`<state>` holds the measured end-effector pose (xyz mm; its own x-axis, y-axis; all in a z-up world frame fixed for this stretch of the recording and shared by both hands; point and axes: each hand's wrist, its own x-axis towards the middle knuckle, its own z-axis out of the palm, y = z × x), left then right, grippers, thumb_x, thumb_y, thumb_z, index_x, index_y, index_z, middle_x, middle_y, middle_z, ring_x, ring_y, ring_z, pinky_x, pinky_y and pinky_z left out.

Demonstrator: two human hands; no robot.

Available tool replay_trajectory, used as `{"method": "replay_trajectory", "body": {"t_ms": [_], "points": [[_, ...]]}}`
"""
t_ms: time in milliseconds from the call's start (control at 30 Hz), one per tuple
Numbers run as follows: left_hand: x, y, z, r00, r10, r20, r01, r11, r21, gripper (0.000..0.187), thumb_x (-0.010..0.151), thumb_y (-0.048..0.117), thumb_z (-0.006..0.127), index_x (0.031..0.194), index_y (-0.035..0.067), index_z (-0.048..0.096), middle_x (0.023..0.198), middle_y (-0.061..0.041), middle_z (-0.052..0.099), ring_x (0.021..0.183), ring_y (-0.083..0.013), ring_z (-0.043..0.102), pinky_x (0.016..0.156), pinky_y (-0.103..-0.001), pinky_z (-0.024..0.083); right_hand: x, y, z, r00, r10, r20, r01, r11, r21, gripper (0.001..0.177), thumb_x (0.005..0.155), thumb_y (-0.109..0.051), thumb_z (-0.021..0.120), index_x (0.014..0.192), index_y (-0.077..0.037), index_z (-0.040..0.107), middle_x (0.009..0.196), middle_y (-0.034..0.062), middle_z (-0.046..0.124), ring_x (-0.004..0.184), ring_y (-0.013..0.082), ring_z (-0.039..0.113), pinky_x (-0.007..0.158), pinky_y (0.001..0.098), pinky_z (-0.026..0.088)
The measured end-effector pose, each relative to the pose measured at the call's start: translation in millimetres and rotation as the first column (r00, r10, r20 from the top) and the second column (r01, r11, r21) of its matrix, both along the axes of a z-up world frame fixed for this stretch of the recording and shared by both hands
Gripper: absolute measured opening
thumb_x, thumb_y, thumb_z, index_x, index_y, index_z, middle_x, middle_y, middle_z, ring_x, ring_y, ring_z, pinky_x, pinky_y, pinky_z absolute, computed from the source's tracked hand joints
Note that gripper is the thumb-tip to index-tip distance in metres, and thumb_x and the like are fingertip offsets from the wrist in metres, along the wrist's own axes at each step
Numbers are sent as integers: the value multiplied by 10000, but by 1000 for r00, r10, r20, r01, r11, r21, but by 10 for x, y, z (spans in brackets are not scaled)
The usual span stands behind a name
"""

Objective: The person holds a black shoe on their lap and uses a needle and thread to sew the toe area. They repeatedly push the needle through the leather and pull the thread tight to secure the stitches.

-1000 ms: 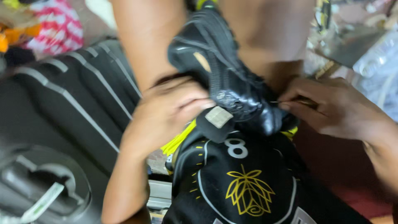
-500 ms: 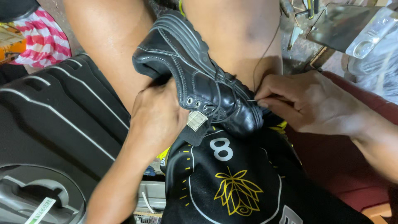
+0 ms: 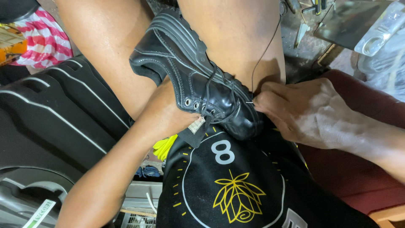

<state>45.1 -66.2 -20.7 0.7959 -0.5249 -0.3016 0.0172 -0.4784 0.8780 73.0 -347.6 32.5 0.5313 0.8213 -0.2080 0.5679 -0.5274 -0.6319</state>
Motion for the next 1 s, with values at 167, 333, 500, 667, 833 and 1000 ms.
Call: {"method": "replay_trajectory", "body": {"t_ms": [167,333,500,667,833,1000], "points": [[-55,1,-91,999,-29,32,28,1000,13,182,815,175,711,954,58,697,974,-151,717,954,-404,661,818,-491,508,-78,-50,-84,1000,-12,0,12,1000,-21,167,922,-41,722,933,-61,556,750,60,619,493,183,612,401,336,480],[-70,-41,-154,996,-51,-70,54,998,43,202,785,207,740,916,60,696,918,-150,710,899,-383,676,770,-469,526,-110,-25,-73,998,-55,37,52,997,63,181,874,11,682,1009,-41,573,778,76,607,555,214,615,429,336,478],[-73,10,-130,996,-51,-69,53,998,37,168,795,161,699,917,46,691,922,-164,715,915,-391,673,793,-466,524,-47,50,126,996,8,87,6,988,-155,36,959,-85,640,948,-75,607,815,63,617,663,208,666,515,318,510],[20,10,-72,987,-80,-137,76,997,-34,192,850,186,686,994,60,704,977,-161,725,947,-367,690,813,-440,536,50,96,196,993,25,117,7,965,-261,170,960,-209,633,859,-82,584,750,57,569,604,203,598,506,330,475],[-50,25,-98,988,-37,-147,22,994,-103,213,845,180,685,1009,44,686,1006,-159,722,992,-363,689,857,-442,529,72,107,112,992,56,112,-28,971,-238,318,962,-334,626,770,-89,560,685,51,521,544,199,530,496,341,441],[-25,130,40,989,72,-128,-81,995,-64,252,857,166,726,1065,34,674,1089,-173,712,1046,-386,672,910,-446,514,140,-273,-30,990,41,135,-11,977,-211,467,964,-459,619,681,-96,536,620,45,474,485,195,462,486,352,406]]}}
